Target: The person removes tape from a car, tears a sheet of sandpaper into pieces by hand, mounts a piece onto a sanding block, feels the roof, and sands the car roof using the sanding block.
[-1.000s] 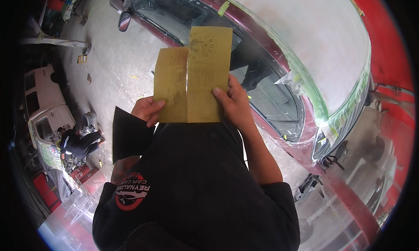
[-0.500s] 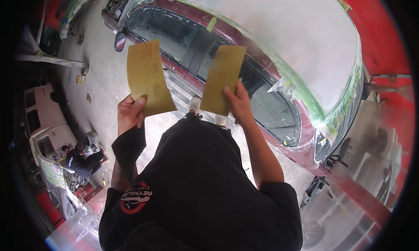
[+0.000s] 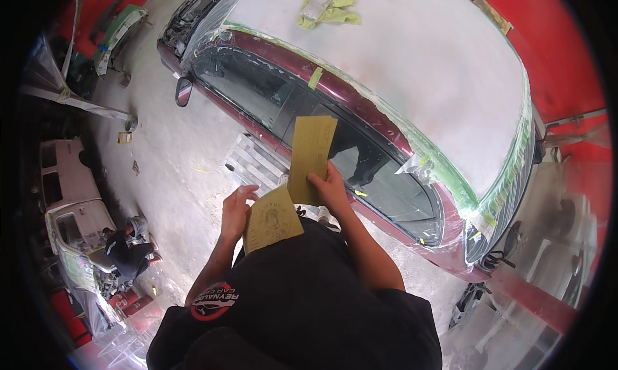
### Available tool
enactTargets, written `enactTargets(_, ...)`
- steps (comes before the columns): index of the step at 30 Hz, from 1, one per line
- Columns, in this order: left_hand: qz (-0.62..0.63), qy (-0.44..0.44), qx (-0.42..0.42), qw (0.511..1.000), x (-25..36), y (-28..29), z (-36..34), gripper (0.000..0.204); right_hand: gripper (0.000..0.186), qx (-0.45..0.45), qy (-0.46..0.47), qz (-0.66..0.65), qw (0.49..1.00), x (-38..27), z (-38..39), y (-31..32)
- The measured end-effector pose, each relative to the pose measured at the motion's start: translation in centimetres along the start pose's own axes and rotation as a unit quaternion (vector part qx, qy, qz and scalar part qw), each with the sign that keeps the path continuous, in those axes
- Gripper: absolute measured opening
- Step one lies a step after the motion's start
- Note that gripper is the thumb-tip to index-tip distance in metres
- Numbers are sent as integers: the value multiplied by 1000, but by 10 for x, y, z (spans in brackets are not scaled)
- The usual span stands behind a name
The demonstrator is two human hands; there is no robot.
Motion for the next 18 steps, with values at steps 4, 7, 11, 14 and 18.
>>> enactTargets(4,79,-57,-79,992,-17,51,6,36,35,-46,-5,143,989,-9,-41,-14)
enactTargets(7,152,23,-136,979,-24,105,-27,22,41,-50,98,303,947,-51,-109,-52)
enactTargets(11,243,23,-115,963,-13,178,-88,20,53,9,249,465,850,-142,-249,-119)
enactTargets(14,357,3,-52,933,0,219,-138,22,49,89,339,629,694,-195,-348,-166)
enactTargets(18,368,-20,-49,928,18,245,-199,26,40,130,298,753,572,-197,-460,-208)
Point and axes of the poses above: each hand's wrist, its own z-axis away from the middle knuckle, its own y-axis out of the back of the hand, x = y × z, the point moved 2 cm from there along -z, towards the middle knuckle, and after that the axes turned 5 degrees about y, right-handed, at the moved point
